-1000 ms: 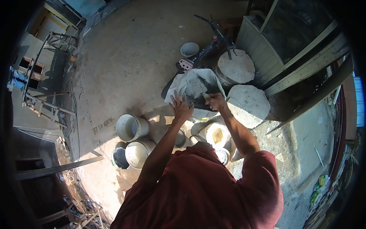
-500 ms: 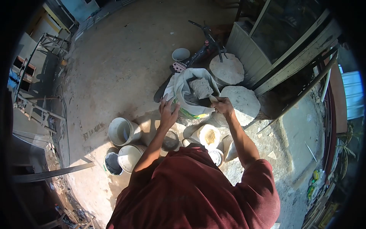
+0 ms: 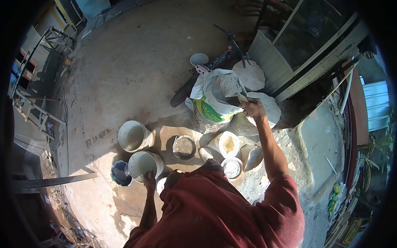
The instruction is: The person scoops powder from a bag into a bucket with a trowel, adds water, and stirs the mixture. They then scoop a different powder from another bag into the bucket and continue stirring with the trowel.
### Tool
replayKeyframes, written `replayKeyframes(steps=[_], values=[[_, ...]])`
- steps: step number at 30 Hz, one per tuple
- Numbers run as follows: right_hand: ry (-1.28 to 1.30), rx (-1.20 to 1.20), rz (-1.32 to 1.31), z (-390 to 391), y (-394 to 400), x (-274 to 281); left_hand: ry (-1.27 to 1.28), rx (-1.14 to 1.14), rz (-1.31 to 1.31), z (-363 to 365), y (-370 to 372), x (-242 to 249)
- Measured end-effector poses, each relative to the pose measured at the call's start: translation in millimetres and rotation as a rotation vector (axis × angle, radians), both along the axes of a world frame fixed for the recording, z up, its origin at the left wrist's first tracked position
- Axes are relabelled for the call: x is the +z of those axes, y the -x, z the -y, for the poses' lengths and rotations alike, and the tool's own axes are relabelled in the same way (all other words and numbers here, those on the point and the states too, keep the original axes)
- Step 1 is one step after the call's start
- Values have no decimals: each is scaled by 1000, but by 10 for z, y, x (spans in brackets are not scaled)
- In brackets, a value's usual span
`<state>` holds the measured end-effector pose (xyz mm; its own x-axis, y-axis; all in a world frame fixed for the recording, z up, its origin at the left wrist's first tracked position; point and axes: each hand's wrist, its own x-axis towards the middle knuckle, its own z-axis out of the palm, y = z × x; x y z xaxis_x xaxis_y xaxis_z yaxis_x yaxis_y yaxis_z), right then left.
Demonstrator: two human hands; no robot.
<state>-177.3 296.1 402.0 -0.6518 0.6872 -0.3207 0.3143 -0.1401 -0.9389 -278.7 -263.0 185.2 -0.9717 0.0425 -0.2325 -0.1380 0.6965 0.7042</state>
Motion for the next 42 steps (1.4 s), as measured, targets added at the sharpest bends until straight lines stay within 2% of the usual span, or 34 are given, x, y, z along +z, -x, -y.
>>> replayKeyframes(steps=[3,4,7,9,10,11,13,14,15,16,17,19,20,23,25,28,31,35,38,40,42], values=[[-10,-1,35,273,88,99,113,38,159,390,-200,-272],[-16,1,53,364,120,100,105,-13,172,429,-285,-245],[7,28,-40,667,199,-22,-4,-271,184,490,-530,-411],[69,71,-31,819,226,-215,32,-376,200,498,-777,-650],[67,88,-46,922,249,-307,-11,-435,358,477,-841,-724],[71,105,-60,1046,268,-409,-221,-575,400,416,-872,-696],[62,133,39,1265,299,-627,-49,-618,602,412,-1080,-870],[48,132,89,1393,329,-759,-46,-583,625,419,-1239,-953],[26,130,139,1506,326,-907,130,-578,635,398,-1392,-1043],[81,180,39,1588,281,-1110,303,-576,645,360,-1523,-1116],[58,197,93,1712,293,-1218,296,-551,664,294,-1564,-1059],[105,176,31,1969,310,-1558,427,-574,953,180,-1560,-890],[131,190,31,2005,249,-1874,435,-527,983,123,-1554,-818],[179,239,72,2166,128,-2677,499,-439,981,1,-1673,-973],[211,254,-2,2316,70,-3164,511,-424,936,-46,-1764,-1097],[145,182,124,2560,39,-3779,502,-391,886,-83,-1966,-1396],[148,210,212,2657,-70,-4534,459,-314,675,-162,-2325,-1506],[114,215,207,2851,-94,-5116,449,-293,618,-257,-2542,-1567],[189,136,215,2933,-142,-5616,489,-337,632,-294,-2621,-1583],[306,151,205,2943,-145,-5771,477,-356,629,-286,-2694,-1600],[286,129,140,3005,-164,-5830,506,-366,600,-293,-2765,-1614]])
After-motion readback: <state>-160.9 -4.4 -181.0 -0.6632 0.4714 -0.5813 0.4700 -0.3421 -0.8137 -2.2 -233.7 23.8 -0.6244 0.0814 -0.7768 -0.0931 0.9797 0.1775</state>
